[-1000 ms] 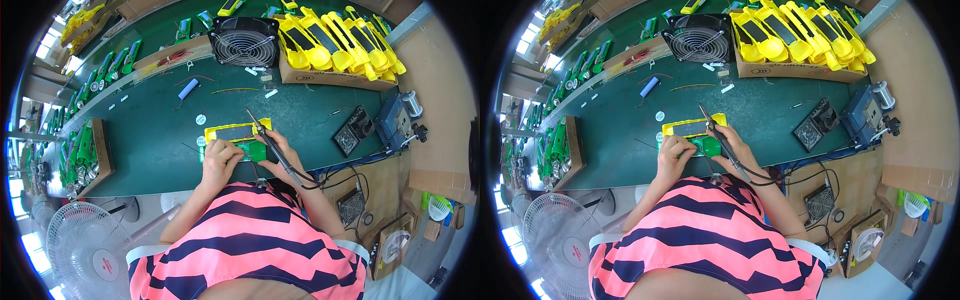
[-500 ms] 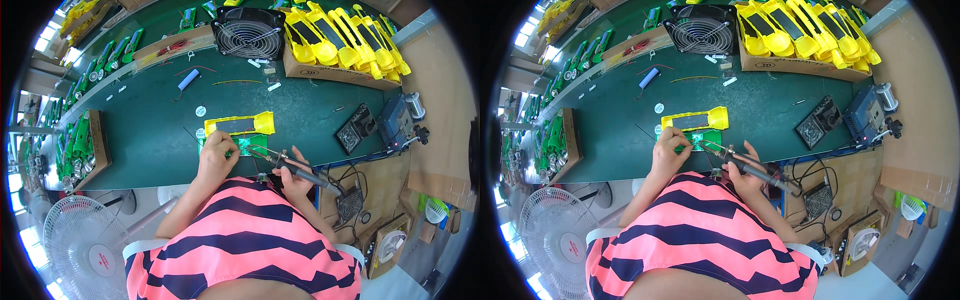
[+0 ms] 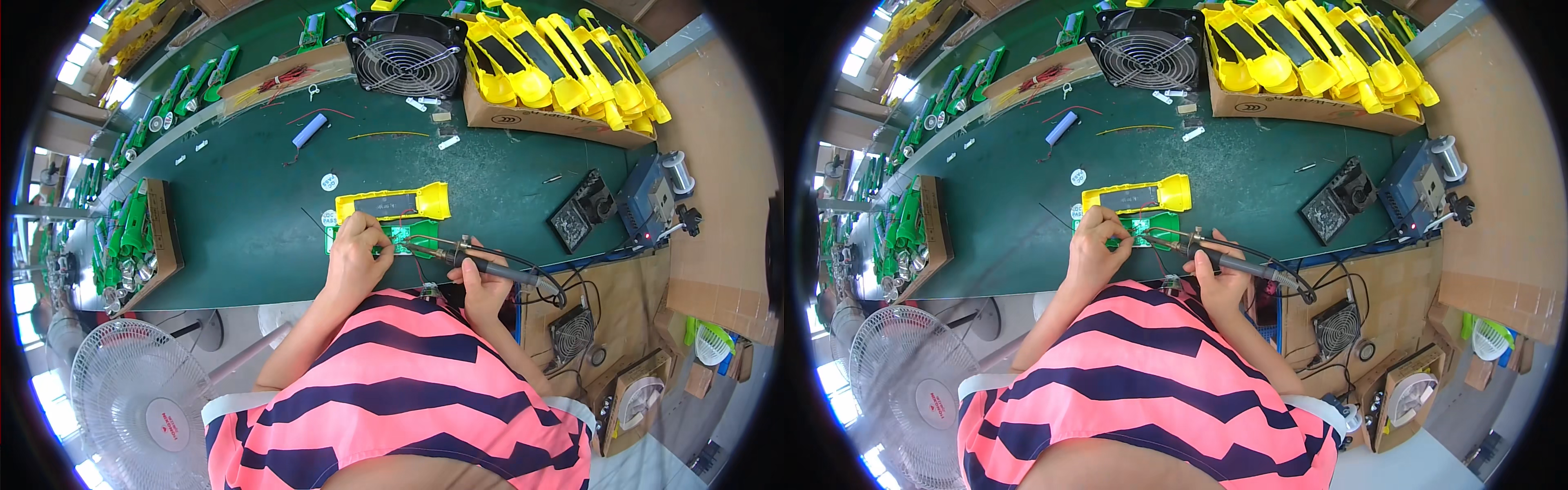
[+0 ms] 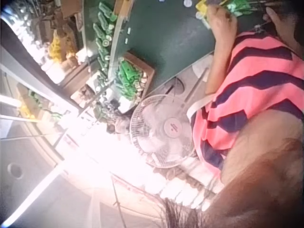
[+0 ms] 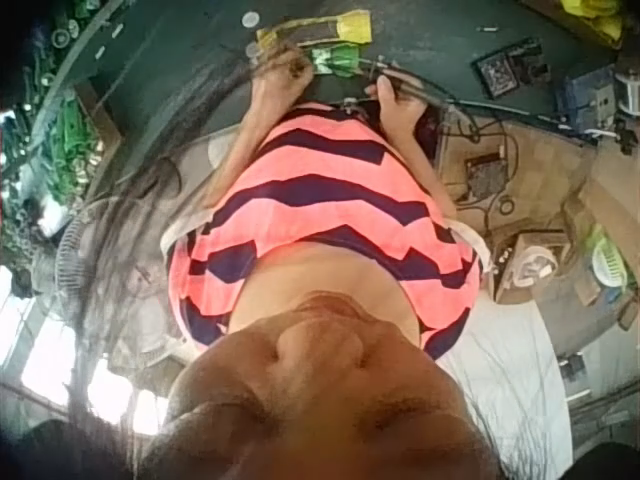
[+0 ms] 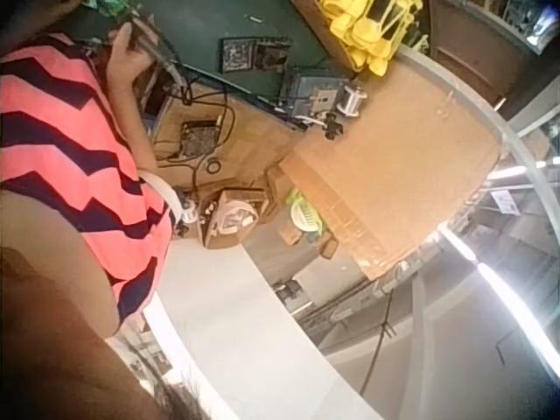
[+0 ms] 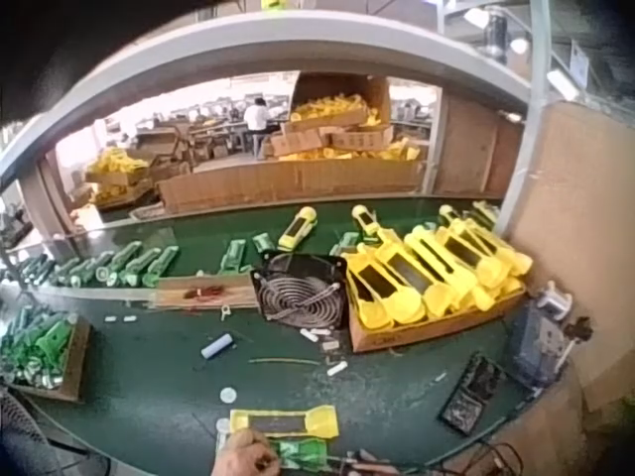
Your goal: Soldering internal components and wires inside flashlight housings on an assembly line.
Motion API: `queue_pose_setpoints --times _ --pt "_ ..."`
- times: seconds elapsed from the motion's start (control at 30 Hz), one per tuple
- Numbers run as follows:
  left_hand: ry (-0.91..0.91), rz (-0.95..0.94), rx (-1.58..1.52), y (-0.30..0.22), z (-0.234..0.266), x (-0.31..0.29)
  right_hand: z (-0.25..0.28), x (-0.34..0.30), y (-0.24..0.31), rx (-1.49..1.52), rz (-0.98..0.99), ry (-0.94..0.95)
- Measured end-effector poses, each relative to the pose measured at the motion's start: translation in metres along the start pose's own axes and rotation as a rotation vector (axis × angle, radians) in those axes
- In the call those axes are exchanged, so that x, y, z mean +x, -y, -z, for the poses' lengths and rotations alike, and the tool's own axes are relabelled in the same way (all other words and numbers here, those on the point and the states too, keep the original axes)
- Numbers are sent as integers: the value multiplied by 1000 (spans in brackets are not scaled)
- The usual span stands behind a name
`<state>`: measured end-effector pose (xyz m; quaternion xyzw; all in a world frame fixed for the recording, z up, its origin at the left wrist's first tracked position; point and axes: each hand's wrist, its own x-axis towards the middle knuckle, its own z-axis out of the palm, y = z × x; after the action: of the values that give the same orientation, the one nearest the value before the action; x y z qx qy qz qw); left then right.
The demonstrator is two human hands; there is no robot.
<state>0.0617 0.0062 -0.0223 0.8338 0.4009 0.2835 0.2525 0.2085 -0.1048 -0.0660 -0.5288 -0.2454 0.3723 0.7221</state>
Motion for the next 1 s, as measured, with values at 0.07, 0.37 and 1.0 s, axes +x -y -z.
queue_pose_setpoints --times 0.07,0.37,1.0 --pt "-4 -5 -4 0 0 0 -1 1 1 -16 10 -9" --pt "14 -20 12 0 0 3 -1 3 1 16 -30 6" --pt "94 1 22 0 4 6 12 0 4 29 11 -16"
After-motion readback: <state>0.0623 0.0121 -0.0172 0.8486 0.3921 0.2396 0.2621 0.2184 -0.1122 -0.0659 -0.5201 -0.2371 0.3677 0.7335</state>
